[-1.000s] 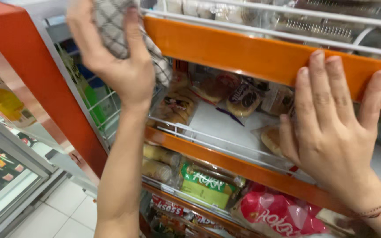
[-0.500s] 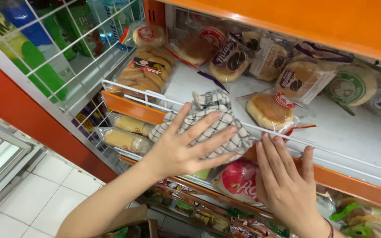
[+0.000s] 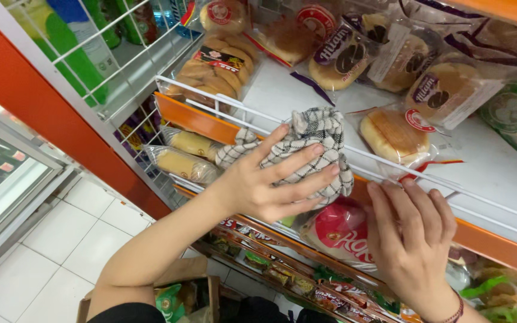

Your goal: The person wipes shelves with a cloth, selects bread packages and snacks from a box, and places them onto shelves, occasionally using a barcode scanner on the items.

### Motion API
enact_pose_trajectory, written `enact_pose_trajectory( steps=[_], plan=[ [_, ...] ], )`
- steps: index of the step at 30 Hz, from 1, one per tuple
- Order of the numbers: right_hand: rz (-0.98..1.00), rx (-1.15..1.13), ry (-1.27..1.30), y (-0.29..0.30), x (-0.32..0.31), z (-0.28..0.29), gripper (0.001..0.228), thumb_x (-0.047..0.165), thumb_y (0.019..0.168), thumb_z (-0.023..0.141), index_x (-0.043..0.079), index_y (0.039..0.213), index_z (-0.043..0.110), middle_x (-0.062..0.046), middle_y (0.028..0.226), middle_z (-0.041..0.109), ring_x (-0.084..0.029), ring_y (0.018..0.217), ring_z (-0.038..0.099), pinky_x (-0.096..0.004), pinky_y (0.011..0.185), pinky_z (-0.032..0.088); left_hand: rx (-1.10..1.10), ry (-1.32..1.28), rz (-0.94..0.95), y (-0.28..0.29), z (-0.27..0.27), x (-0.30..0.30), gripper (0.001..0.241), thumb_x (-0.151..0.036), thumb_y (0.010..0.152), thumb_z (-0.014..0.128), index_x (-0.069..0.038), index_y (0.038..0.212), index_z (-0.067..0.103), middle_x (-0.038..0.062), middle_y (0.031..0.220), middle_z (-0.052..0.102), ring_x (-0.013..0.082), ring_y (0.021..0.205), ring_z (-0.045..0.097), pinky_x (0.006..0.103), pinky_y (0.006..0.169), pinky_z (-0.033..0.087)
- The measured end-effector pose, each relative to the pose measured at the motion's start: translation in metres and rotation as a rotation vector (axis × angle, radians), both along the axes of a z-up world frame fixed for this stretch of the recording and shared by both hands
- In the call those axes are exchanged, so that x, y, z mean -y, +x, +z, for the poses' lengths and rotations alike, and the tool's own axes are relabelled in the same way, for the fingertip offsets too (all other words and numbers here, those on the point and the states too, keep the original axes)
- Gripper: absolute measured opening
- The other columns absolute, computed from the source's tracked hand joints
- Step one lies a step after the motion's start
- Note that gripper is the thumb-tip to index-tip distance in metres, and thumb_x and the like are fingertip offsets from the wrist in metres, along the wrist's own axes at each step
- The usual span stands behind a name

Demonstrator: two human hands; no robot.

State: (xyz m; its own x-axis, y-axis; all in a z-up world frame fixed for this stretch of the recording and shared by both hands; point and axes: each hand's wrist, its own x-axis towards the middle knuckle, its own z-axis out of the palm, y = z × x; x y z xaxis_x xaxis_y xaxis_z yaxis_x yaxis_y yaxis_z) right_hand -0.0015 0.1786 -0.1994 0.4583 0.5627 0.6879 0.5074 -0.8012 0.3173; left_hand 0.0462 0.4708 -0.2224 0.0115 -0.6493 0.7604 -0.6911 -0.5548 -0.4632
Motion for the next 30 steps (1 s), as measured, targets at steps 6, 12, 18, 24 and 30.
enact_pose_trajectory(
  steps=[6,12,18,24,30],
  plan=[
    [0.058,0.073,0.079,0.005,0.004,-0.009,0.04,0.008,0.09,0.081,0.009,0.13,0.075,-0.002,0.125,0.062,-0.025,0.112,0.056,-0.042,0.095,0.037,0.025,-0.243,0.123,0.007,0.014,-0.065,0.032,-0.038,0.089,0.087,-0.024,0.114,0.072,0.009,0.141,0.059,0.0408,0.135,0.051,0.0679,0.118,0.035],
    [0.077,0.053,0.127,0.007,0.005,-0.017,0.033,0.003,0.082,0.081,0.008,0.114,0.075,-0.006,0.11,0.064,-0.028,0.101,0.059,-0.043,0.09,0.041,0.018,-0.287,0.023,-0.023,0.018,-0.024,0.046,-0.037,0.095,0.086,-0.035,0.136,0.066,0.007,0.146,0.055,0.0381,0.139,0.051,0.0525,0.116,0.047],
    [0.037,0.004,0.131,0.009,0.014,-0.024,0.022,0.0,0.074,0.08,0.003,0.092,0.068,-0.013,0.107,0.068,-0.033,0.096,0.06,-0.047,0.086,0.042,-0.039,-0.083,0.111,-0.03,0.031,0.039,0.041,-0.028,0.108,0.063,-0.04,0.146,0.056,0.004,0.145,0.056,0.0259,0.136,0.055,0.056,0.118,0.048],
    [0.068,0.075,0.148,0.007,0.014,-0.032,0.025,0.001,0.09,0.084,0.012,0.11,0.074,-0.004,0.108,0.065,-0.024,0.097,0.058,-0.038,0.088,0.038,-0.058,-0.061,0.232,-0.038,0.044,0.001,0.035,-0.029,0.105,0.064,-0.036,0.139,0.064,0.003,0.124,0.065,0.0216,0.113,0.062,0.0504,0.105,0.049],
    [0.059,0.097,0.143,0.009,0.015,-0.034,0.023,0.006,0.091,0.083,0.013,0.111,0.073,-0.004,0.108,0.064,-0.024,0.098,0.058,-0.038,0.089,0.038,-0.022,-0.044,0.316,-0.039,0.039,-0.041,0.025,-0.033,0.102,0.073,-0.037,0.127,0.07,0.001,0.11,0.065,0.0212,0.102,0.06,0.0461,0.092,0.05]
  ],
)
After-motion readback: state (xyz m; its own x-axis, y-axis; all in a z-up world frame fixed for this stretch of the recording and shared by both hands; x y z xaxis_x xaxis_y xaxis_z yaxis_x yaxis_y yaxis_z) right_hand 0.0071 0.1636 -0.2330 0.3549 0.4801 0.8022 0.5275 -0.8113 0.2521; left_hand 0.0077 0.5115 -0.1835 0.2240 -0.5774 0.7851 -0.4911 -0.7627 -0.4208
